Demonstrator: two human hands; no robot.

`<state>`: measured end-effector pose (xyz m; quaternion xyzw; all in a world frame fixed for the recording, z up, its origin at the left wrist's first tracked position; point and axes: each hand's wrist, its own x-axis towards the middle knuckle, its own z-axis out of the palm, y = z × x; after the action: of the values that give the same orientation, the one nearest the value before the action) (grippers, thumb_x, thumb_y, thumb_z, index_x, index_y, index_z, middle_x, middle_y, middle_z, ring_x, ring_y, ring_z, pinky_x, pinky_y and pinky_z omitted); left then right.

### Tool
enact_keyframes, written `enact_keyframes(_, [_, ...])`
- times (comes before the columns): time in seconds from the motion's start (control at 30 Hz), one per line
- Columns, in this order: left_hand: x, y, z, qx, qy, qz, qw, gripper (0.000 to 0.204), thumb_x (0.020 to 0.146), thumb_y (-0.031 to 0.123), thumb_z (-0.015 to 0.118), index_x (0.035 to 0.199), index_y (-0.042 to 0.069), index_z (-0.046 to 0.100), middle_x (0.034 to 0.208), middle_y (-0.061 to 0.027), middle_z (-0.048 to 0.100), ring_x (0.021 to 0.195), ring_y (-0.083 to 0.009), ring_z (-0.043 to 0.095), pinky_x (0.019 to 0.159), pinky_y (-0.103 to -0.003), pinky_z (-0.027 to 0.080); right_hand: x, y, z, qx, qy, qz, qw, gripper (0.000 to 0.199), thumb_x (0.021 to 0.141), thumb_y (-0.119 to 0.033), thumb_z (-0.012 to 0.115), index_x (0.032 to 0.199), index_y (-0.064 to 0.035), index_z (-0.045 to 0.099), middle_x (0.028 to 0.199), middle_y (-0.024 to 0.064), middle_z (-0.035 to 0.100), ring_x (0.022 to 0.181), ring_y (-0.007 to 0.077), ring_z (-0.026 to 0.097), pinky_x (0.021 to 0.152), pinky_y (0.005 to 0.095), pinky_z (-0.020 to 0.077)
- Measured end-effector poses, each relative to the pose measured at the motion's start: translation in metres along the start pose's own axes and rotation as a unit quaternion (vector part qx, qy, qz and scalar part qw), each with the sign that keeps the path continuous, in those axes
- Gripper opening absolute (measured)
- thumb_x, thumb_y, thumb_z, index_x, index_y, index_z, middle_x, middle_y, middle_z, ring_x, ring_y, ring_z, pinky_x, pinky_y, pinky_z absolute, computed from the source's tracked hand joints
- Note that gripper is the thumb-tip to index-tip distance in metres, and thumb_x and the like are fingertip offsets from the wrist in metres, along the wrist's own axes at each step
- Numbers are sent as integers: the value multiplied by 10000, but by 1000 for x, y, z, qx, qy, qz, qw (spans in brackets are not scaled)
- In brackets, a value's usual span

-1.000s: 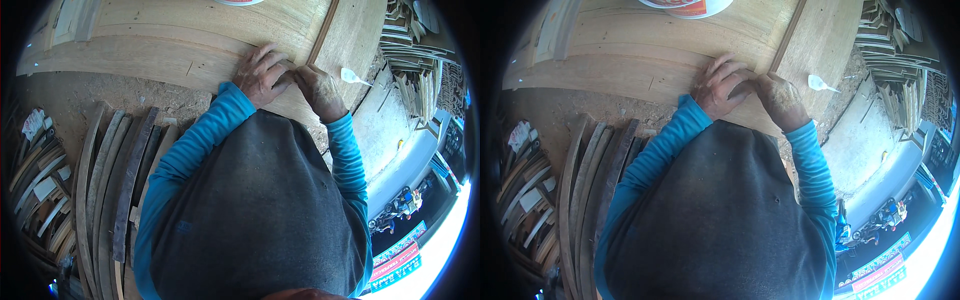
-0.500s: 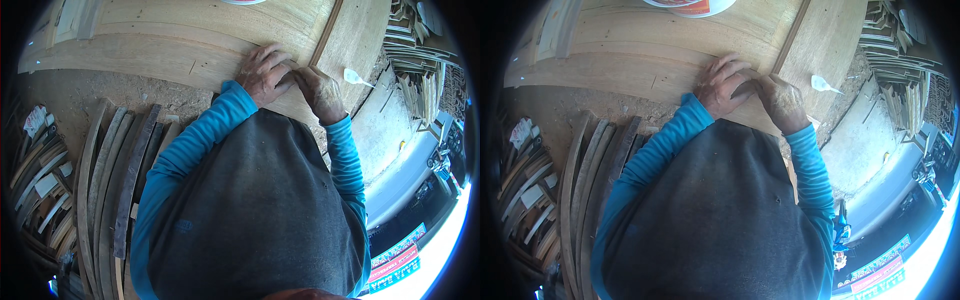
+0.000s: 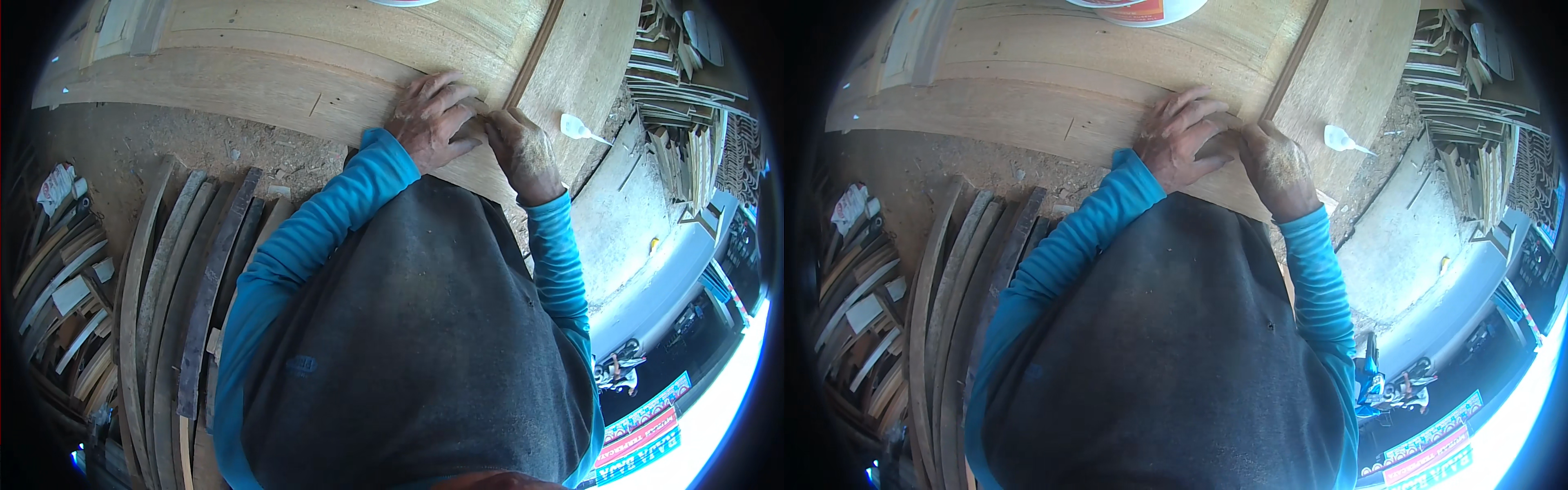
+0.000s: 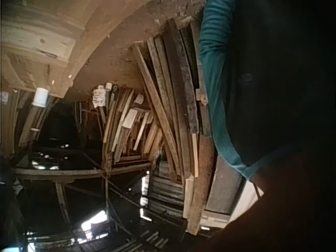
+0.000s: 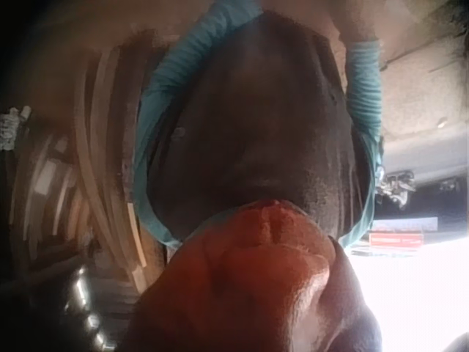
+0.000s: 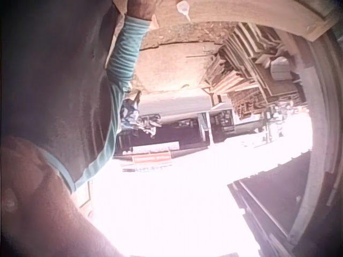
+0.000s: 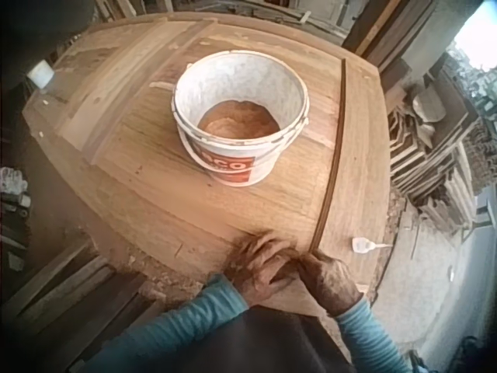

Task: The person applies wood filler to gaps in a wooden door using a scraper and a small tube, then smooths the filler with the scraper.

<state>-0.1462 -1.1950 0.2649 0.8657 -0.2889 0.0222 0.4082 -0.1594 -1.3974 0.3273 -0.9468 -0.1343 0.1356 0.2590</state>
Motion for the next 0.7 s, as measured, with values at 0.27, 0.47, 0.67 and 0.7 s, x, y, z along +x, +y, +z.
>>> enact_keyframes(0.27, [-1,1,-3,0,-3,-5,1000,396,806,340,834,1127,136,723,1364,-30,590,1382,-286,452,1127,-499,395,-3,-1,-1,-7,-10,11,1000,112,930,-55,670,1025,4,659,889,191,622,812,401,653,699,460,520])
enact_keyframes(0.47, [-2,1,-1,-3,2,-14,1000,380,834,348,813,1136,133,727,1363,-25,595,1394,-265,442,1143,-479,387,-4,-8,-5,-6,-1,24,1000,93,926,-55,661,1006,-8,657,885,190,619,793,397,655,686,460,520])
enact_keyframes(0.67, [-2,2,-3,5,-7,-19,1000,377,831,351,811,1127,133,728,1359,-21,597,1399,-259,437,1148,-469,385,-2,-5,-8,-12,1,20,1000,53,926,-62,636,948,-17,622,869,198,583,778,428,637,663,502,500])
enact_keyframes(0.7, [-2,2,-3,5,-8,-18,1000,376,829,351,812,1124,132,728,1357,-21,598,1399,-259,438,1148,-468,385,-2,-4,-7,-16,-1,18,1000,51,923,-61,637,948,-18,626,868,198,583,777,426,638,664,500,502])
